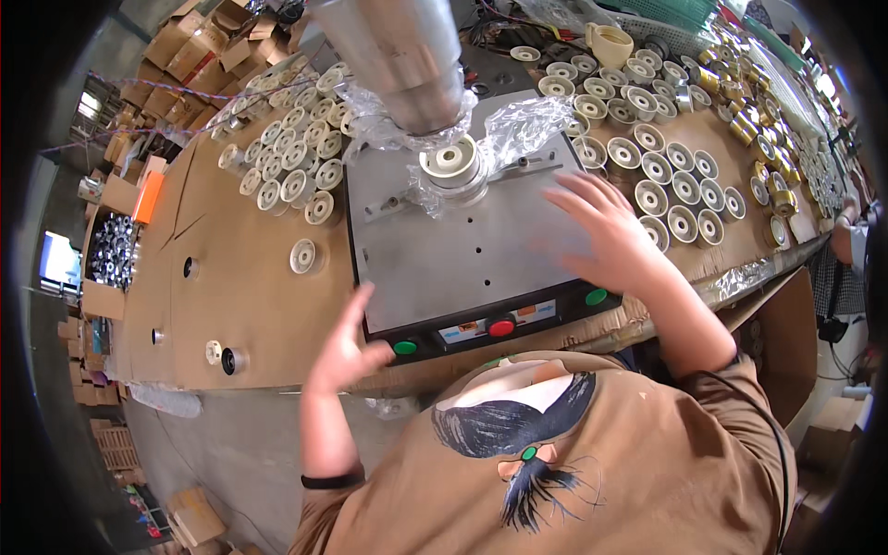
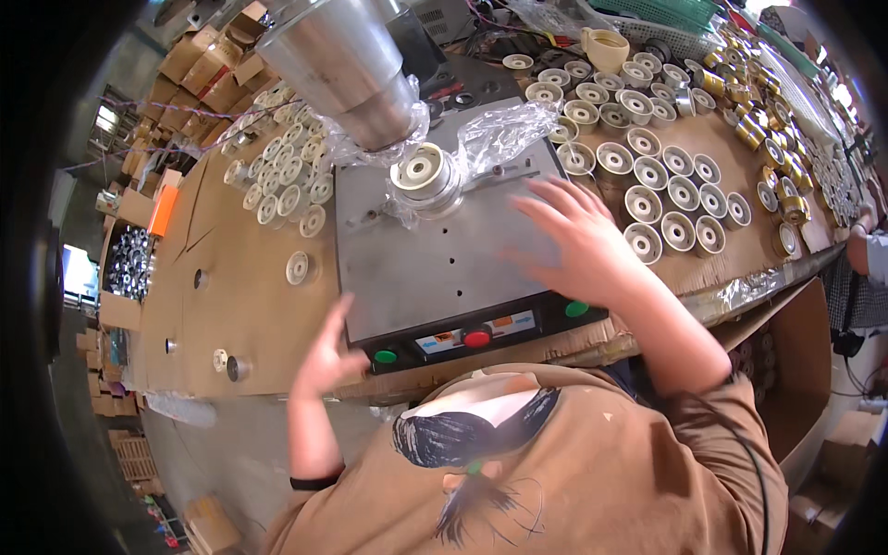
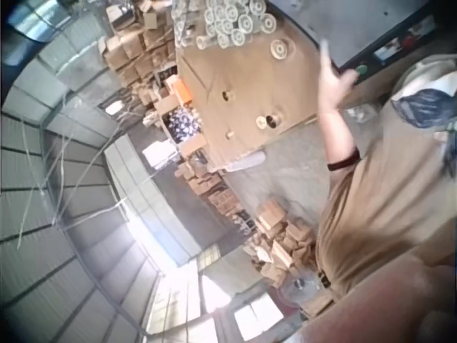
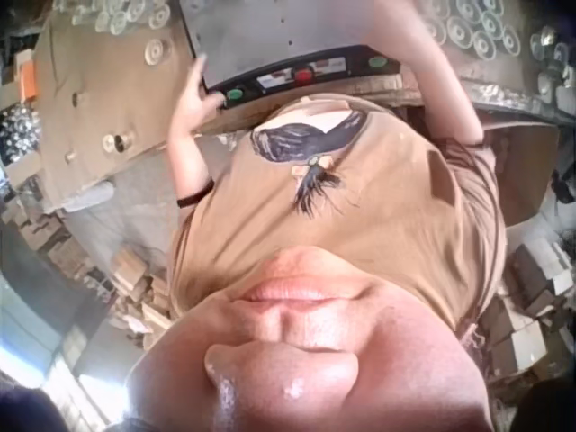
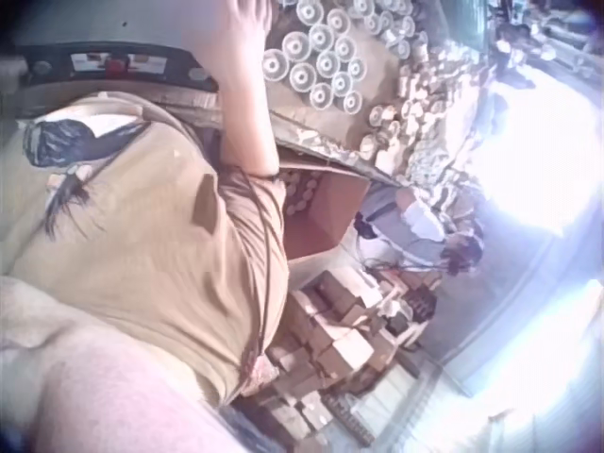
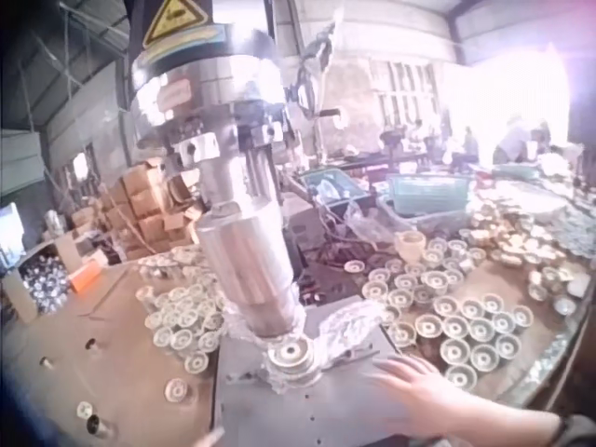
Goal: The person repeatedly places plastic components onto the base of a machine, presses two buttons to operate it, and removes the finished parts. Throughout the process, they adjust plastic wrap around the machine's head and eventually move a plastic bag from the floor to the table.
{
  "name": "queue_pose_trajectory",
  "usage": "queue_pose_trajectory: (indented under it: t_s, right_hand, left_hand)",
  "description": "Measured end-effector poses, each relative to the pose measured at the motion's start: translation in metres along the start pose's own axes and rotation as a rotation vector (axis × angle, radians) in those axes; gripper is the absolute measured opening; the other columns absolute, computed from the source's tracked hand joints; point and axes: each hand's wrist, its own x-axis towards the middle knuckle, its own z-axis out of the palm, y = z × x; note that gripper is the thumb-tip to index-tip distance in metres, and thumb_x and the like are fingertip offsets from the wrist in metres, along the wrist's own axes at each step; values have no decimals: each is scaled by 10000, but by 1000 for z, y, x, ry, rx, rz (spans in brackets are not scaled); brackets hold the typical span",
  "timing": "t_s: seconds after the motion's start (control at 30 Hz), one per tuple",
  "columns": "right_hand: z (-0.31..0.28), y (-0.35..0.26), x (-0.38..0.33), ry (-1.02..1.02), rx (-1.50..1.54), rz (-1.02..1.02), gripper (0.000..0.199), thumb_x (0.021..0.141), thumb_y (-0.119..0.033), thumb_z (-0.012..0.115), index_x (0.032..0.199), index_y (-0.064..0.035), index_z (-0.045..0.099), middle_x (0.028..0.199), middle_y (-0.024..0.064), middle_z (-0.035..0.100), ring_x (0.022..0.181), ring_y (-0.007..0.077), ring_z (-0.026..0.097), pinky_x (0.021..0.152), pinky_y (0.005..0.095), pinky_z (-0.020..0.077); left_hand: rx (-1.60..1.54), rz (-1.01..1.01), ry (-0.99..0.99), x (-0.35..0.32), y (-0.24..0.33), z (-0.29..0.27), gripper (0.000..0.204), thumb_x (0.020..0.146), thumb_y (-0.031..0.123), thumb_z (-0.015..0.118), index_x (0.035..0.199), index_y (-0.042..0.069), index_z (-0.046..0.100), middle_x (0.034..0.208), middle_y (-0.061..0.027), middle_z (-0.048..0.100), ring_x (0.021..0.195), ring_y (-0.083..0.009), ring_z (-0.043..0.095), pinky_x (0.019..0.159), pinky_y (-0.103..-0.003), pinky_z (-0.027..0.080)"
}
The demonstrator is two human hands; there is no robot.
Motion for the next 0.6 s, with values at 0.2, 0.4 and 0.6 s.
queue_pose_trajectory:
  t_s: [0.2,0.4,0.6]
  right_hand:
    - [25,17,-83,-25,252,108,838,680,15,788,1455,-106,493,1612,184,294,1446,421,353,1156,448,381]
    - [38,21,-84,37,293,104,841,650,-1,787,1439,-82,507,1601,222,288,1454,437,340,1164,477,359]
    - [48,27,-86,115,352,49,762,680,-69,779,1403,-54,540,1589,236,306,1441,437,357,1167,485,339]
  left_hand:
    - [7,-122,273,-11,17,51,980,727,52,840,1565,147,341,1571,-175,398,1449,-341,380,1181,-434,323]
    - [-157,-270,168,26,3,-13,790,821,253,822,1511,166,448,1510,-227,455,1407,-401,428,1149,-454,378]
    - [664,-302,639,78,-70,-47,701,871,261,765,1493,170,456,1600,-188,313,1394,-389,443,1116,-430,426]
